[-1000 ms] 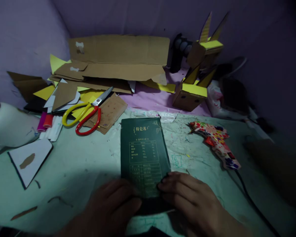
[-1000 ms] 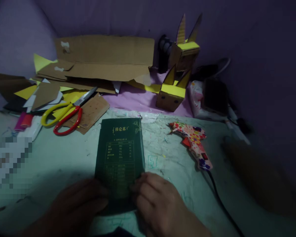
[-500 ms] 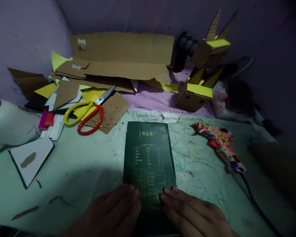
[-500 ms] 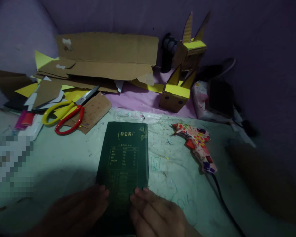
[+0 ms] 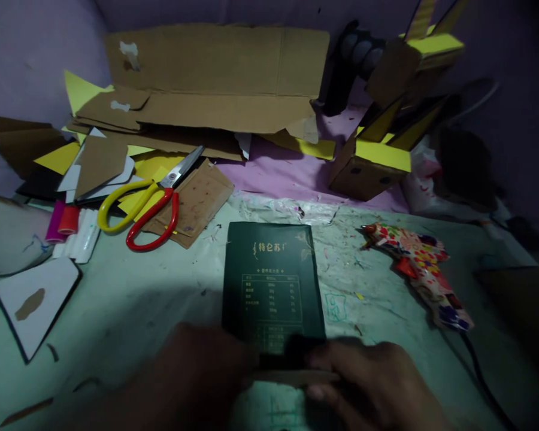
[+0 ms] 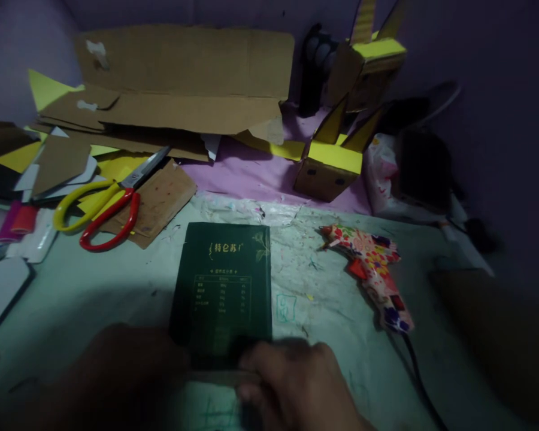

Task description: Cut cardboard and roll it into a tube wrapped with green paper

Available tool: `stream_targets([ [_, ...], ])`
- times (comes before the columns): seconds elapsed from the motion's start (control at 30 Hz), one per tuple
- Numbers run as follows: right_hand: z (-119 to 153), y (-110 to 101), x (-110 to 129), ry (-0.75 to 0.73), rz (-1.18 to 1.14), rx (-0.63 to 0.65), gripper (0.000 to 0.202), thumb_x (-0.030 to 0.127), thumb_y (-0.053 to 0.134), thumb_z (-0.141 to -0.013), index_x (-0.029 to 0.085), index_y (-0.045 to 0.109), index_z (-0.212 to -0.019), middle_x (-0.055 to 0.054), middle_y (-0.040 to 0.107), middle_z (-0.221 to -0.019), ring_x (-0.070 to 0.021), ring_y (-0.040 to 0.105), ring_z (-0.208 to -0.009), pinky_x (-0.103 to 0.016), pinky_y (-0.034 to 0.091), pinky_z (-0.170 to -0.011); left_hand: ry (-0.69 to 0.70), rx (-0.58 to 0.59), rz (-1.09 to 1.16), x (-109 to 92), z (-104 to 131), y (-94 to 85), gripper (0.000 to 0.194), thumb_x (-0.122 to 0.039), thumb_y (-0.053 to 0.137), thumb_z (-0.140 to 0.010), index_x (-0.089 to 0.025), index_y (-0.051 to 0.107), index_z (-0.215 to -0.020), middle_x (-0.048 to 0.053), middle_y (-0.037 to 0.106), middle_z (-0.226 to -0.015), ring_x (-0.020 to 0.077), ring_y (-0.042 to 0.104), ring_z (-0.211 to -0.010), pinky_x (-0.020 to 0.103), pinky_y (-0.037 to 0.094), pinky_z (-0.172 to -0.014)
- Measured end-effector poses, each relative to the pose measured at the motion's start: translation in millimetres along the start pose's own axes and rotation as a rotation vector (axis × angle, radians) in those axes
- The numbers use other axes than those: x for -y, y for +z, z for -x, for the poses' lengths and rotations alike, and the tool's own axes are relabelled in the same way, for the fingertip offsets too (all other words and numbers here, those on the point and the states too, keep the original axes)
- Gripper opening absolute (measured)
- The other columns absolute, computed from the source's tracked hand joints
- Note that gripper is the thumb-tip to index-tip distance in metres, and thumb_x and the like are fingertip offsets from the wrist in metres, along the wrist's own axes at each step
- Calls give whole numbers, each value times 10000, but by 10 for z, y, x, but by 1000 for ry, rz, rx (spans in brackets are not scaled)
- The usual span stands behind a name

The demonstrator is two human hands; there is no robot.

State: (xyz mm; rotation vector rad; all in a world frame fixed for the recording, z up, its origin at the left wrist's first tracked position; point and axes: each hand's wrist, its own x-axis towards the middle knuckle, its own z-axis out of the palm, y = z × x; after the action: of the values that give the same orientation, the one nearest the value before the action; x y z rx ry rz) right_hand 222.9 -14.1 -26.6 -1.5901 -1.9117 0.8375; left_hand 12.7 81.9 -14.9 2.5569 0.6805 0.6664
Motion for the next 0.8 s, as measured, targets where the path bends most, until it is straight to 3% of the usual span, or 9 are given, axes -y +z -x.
stream_targets([
  [0.1,-83,-55,37,186,-114,88,167,273,517,-881,244,602,-739,67,530,-501,-102,498,-411,-200,352,-360,-169,183,34,16,-40,2,291,-98,325,-727,-215,532,-559,-77,564,-454,79,518,-372,161,319,-360],
  [0.17,-83,-75,10,176,-161,138,189,290,529,-891,237,597,-723,63,526,-512,-100,497,-420,-193,350,-350,-218,286,85,34,-11,11,276,-106,355,-753,-214,550,-590,-74,595,-507,79,553,-424,158,361,-403],
  [0.27,-4,-79,-64,-123,-148,55,235,360,445,-963,223,614,-876,10,688,-728,-123,665,-679,-188,532,-605,9,165,151,53,127,45,296,-200,368,-918,-213,579,-710,-51,636,-574,90,569,-481,184,427,-473],
  [0.37,88,-68,-111,-360,17,-47,350,339,289,-1009,185,604,-1017,-54,734,-972,-136,655,-1002,-206,503,-888,182,34,-7,19,300,52,295,-208,324,-991,-188,603,-897,-19,723,-758,117,639,-688,200,496,-658],
  [0.43,117,-56,-117,-406,155,-68,366,289,274,-1011,162,617,-1029,-63,738,-986,-145,648,-1026,-208,494,-910,194,7,-162,-29,387,33,313,-186,303,-1001,-198,609,-933,-35,733,-827,126,638,-783,214,487,-764],
  [0.53,116,-26,-106,-433,176,-88,378,266,274,-1005,147,632,-978,-59,746,-907,-157,679,-925,-220,522,-865,171,7,-294,-85,452,5,370,-200,275,-1013,-225,623,-890,-62,713,-753,117,621,-730,207,475,-718],
  [0.63,114,16,-102,-432,126,-124,341,300,304,-1003,146,608,-986,-63,737,-884,-165,678,-882,-241,540,-825,149,-1,-279,-87,476,23,340,-225,302,-1003,-217,627,-901,-35,693,-765,133,607,-734,221,471,-654],
  [0.8,159,32,-113,-435,86,-98,406,420,290,-996,151,595,-995,-63,718,-882,-168,658,-872,-260,539,-807,39,26,-248,-9,519,151,287,-280,305,-968,-208,569,-1057,51,636,-1011,228,548,-939,321,472,-714],
])
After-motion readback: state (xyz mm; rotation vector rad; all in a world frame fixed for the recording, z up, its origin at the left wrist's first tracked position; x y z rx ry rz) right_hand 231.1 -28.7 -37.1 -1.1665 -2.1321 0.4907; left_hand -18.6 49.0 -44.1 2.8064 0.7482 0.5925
